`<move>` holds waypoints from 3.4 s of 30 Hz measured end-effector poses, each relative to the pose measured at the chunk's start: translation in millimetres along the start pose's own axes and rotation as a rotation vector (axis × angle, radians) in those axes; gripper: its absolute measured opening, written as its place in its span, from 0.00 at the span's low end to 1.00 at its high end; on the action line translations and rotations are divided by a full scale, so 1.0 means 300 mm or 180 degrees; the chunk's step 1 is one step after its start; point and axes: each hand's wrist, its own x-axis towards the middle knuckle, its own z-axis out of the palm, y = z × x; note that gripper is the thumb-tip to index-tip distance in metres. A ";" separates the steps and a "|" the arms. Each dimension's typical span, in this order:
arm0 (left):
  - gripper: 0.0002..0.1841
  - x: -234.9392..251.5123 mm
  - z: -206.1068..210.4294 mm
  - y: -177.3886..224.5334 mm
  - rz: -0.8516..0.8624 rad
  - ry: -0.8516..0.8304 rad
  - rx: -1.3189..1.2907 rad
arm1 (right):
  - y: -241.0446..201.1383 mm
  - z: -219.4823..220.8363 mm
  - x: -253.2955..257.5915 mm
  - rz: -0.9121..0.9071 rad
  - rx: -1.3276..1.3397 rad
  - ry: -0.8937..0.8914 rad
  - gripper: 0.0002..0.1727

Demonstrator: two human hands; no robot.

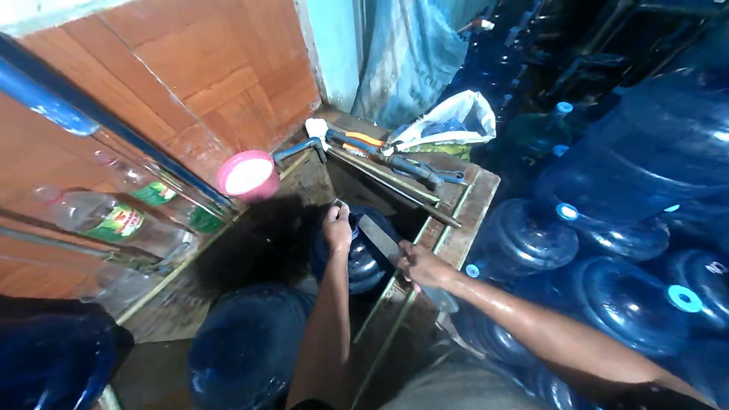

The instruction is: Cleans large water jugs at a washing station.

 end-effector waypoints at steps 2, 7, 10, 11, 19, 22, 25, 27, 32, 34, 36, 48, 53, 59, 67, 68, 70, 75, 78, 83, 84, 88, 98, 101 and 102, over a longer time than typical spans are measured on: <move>0.14 -0.001 0.002 0.000 0.0017 0.0005 -0.0082 | -0.012 -0.005 -0.002 0.0013 -0.0057 -0.0011 0.22; 0.14 -0.008 0.009 -0.004 0.0001 0.0016 -0.0076 | -0.062 -0.004 0.012 0.0144 -0.0600 -0.0031 0.24; 0.13 -0.012 0.003 -0.007 0.0025 0.0037 -0.0066 | -0.105 -0.007 0.028 0.0179 -0.0960 -0.0023 0.25; 0.13 -0.011 -0.001 -0.007 0.0043 0.0050 -0.0077 | -0.118 -0.011 0.031 0.0183 -0.1070 -0.0038 0.26; 0.11 -0.033 0.002 -0.015 0.0185 0.0175 -0.0002 | -0.116 0.005 0.085 0.0240 -0.1925 -0.0109 0.31; 0.11 -0.028 0.002 -0.019 0.0412 0.0295 -0.0016 | -0.060 0.051 0.137 0.0377 -0.1972 -0.0011 0.34; 0.10 -0.014 -0.007 -0.041 0.0496 0.0257 -0.0170 | -0.020 0.061 0.166 0.0383 -0.1666 -0.0043 0.31; 0.10 -0.013 -0.014 -0.025 0.0342 0.0171 -0.0119 | -0.021 0.028 0.151 0.0301 -0.1362 -0.0139 0.29; 0.10 -0.034 -0.011 -0.003 0.0076 0.0197 -0.0176 | -0.078 -0.067 0.010 -0.0006 -0.0750 -0.0199 0.24; 0.10 -0.035 -0.008 -0.014 0.0148 0.0210 -0.0205 | -0.098 -0.079 -0.022 0.0028 -0.0652 -0.0264 0.23; 0.10 -0.033 -0.003 -0.021 0.0180 0.0239 -0.0245 | -0.111 -0.084 -0.028 0.0095 -0.0582 -0.0334 0.23; 0.09 -0.029 0.004 -0.031 0.0311 0.0206 -0.0462 | -0.269 -0.090 -0.013 0.0452 -0.1636 -0.0383 0.16; 0.09 -0.032 0.007 -0.032 0.0356 0.0181 -0.0466 | -0.317 -0.079 0.010 0.0554 -0.1867 -0.0310 0.14; 0.09 -0.031 0.003 -0.038 0.0424 0.0163 -0.0451 | -0.332 -0.080 0.043 0.0583 -0.1900 -0.0291 0.15; 0.09 -0.056 -0.001 -0.040 0.0573 0.0156 -0.0215 | -0.223 -0.030 0.105 0.0281 -0.2436 -0.0187 0.22; 0.09 -0.055 -0.013 -0.038 0.0594 0.0184 -0.0185 | -0.194 -0.004 0.131 0.0224 -0.2405 -0.0152 0.24; 0.09 -0.048 -0.031 -0.052 0.0637 0.0195 -0.0301 | -0.172 0.031 0.173 0.0228 -0.2214 -0.0204 0.30; 0.09 -0.023 -0.065 -0.056 0.0403 -0.0206 -0.0364 | -0.049 0.018 0.183 0.0198 -0.1674 -0.0284 0.30; 0.11 -0.029 -0.082 -0.035 0.0187 -0.0311 -0.0272 | -0.014 -0.071 0.172 0.0240 -0.1083 -0.0540 0.25; 0.13 -0.058 -0.083 0.010 0.0032 -0.0028 0.0252 | 0.013 -0.195 0.134 0.0117 -0.0415 -0.0774 0.26; 0.13 -0.067 -0.078 0.020 0.0020 0.0048 0.0410 | 0.016 -0.204 0.135 0.0054 -0.0384 -0.0830 0.25; 0.12 -0.082 -0.013 0.072 -0.0351 0.0541 0.0741 | 0.013 -0.222 0.162 -0.0303 -0.0561 -0.1011 0.23; 0.12 -0.069 0.017 0.053 -0.0263 0.0867 0.0952 | -0.044 -0.285 0.192 -0.0735 -0.1441 -0.1072 0.23; 0.10 -0.070 0.021 0.039 -0.0153 0.1016 0.0644 | -0.037 -0.305 0.216 -0.0751 -0.1345 -0.1209 0.24; 0.09 -0.067 0.024 0.026 -0.0055 0.1070 0.0481 | -0.031 -0.308 0.220 -0.0757 -0.1291 -0.1289 0.24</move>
